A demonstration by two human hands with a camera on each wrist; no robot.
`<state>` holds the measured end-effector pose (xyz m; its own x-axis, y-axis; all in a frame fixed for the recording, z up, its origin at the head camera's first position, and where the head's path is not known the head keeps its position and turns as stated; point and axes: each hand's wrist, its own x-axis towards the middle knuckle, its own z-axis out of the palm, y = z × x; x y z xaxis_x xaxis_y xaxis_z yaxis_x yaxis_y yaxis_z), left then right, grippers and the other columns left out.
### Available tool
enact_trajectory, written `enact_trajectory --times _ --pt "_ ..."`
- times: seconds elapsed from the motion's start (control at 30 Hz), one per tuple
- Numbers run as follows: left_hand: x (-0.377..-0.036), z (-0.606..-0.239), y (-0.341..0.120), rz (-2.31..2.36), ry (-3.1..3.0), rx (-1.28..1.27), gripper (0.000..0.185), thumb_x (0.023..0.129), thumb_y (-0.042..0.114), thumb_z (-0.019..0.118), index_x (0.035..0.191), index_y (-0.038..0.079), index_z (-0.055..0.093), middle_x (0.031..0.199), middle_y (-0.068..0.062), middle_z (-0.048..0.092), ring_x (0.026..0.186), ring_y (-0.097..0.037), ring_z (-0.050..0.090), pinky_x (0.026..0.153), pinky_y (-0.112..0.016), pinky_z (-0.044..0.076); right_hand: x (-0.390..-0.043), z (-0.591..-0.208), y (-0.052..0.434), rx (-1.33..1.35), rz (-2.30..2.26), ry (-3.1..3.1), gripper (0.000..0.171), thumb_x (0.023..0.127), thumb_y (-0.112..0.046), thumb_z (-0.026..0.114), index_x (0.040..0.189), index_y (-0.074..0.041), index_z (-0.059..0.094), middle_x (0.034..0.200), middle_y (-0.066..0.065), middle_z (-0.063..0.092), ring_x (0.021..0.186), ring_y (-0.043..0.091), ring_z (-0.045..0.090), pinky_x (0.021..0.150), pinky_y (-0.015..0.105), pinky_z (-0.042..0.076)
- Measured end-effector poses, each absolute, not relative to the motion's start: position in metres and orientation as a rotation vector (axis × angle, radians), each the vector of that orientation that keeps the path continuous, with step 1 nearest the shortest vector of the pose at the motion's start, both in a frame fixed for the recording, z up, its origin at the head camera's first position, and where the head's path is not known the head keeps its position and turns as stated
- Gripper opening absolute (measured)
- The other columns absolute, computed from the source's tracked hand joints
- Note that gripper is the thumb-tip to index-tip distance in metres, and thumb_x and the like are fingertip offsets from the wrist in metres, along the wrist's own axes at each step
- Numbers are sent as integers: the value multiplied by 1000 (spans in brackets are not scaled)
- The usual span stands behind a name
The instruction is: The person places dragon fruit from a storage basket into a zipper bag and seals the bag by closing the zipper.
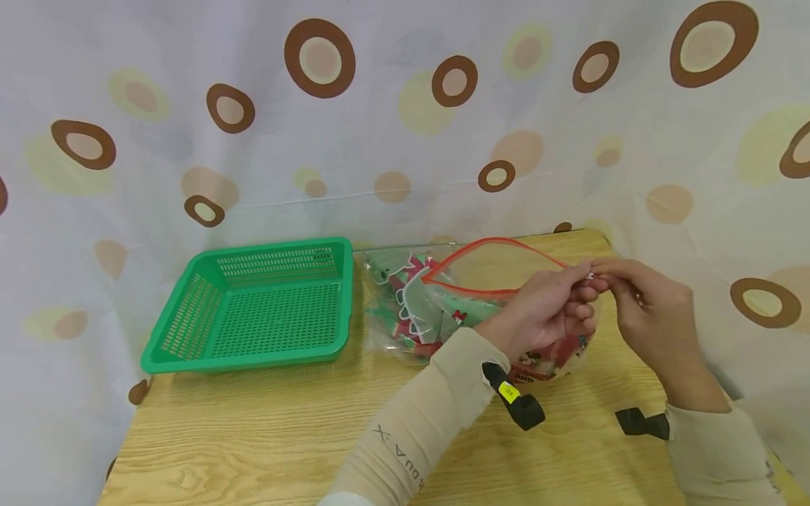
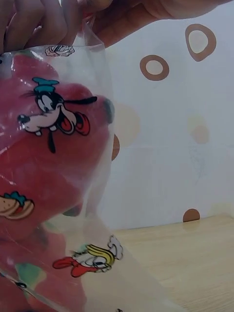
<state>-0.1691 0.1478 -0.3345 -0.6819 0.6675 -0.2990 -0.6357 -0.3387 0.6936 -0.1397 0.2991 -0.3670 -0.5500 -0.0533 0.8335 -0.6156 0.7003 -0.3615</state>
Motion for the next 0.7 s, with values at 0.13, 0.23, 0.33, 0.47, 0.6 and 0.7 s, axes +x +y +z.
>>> enact_trajectory --times 0.13,0.23,0.33,0.47,0.6,0.7 --pt "-168 -335 148 2078 1045 66 37 105 28 50 76 8 63 58 5 49 44 -7 34 46 -24 35 -139 -369 300 560 736 -2028 17 85 16 63 98 8 71 92 22 72 99 -21 51 85 2 37" --pt "-167 -334 148 2082 1062 69 36 104 26 50 76 8 64 58 5 50 42 -6 36 45 -22 38 -139 -370 300 561 678 -2003 10 91 7 62 97 9 70 90 21 72 91 -11 56 86 2 36" --pt "-165 -333 147 2087 1087 65 35 104 26 52 76 8 65 59 5 53 41 -4 39 44 -21 43 -138 -371 299 560 650 -1976 15 97 -3 59 95 9 69 88 20 71 79 9 58 86 2 35" --pt "-163 -332 147 2105 1115 36 34 102 26 55 76 7 67 59 5 57 39 -4 42 44 -22 50 -136 -370 296 565 640 -1944 25 101 -11 55 93 10 68 85 21 70 72 24 57 86 2 34" --pt "-162 -331 147 2118 1150 5 33 101 24 56 76 7 69 60 4 59 39 -4 43 46 -25 54 -134 -369 294 562 651 -1918 29 101 -14 56 92 10 68 82 22 69 70 19 57 85 2 34" --pt "-161 -330 145 2119 1177 -7 33 102 24 56 76 8 69 61 3 61 40 -5 45 48 -26 56 -133 -369 294 559 662 -1915 28 101 -14 57 92 11 68 82 22 69 73 8 56 84 2 35"
